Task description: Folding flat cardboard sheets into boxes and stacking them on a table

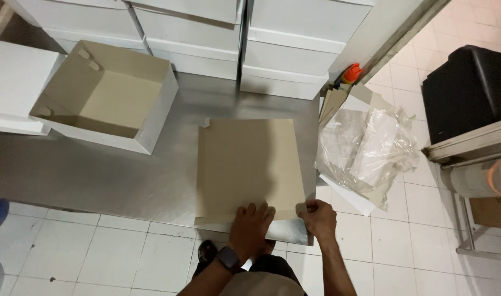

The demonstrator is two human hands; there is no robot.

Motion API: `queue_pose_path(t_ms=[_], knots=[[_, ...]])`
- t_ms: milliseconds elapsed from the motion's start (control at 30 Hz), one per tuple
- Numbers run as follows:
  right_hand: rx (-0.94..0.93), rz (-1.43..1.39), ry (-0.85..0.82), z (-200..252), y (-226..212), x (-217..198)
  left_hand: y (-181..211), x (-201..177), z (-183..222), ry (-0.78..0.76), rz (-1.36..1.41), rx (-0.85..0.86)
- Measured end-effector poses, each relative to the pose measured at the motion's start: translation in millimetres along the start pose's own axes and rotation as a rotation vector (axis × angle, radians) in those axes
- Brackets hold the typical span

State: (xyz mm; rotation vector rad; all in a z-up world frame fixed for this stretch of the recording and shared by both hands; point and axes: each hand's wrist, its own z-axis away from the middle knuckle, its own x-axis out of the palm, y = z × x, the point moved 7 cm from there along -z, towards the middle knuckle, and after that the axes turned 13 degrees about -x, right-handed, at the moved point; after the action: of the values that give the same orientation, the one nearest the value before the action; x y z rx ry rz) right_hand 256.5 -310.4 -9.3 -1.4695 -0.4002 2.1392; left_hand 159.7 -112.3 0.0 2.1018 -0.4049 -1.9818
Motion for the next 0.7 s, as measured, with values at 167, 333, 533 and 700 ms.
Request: queue_pose_path(t_ms=[167, 333, 533, 700], knots=[[-0.006, -0.1, 0.07, 19, -18, -7, 11, -11, -3, 0.063, 0.008, -0.023], [-0.469, 0.117, 0.274, 25, -5, 28, 11, -14, -13, -0.172, -0.06, -0.06], [-0.716, 0.387, 0.321, 87, -21, 52, 10, -7, -10, -0.09, -0.052, -0.024], [-0.89, 0.663, 0.573, 113, -41, 47, 9, -15, -12, -0.194, 0.078, -0.058]])
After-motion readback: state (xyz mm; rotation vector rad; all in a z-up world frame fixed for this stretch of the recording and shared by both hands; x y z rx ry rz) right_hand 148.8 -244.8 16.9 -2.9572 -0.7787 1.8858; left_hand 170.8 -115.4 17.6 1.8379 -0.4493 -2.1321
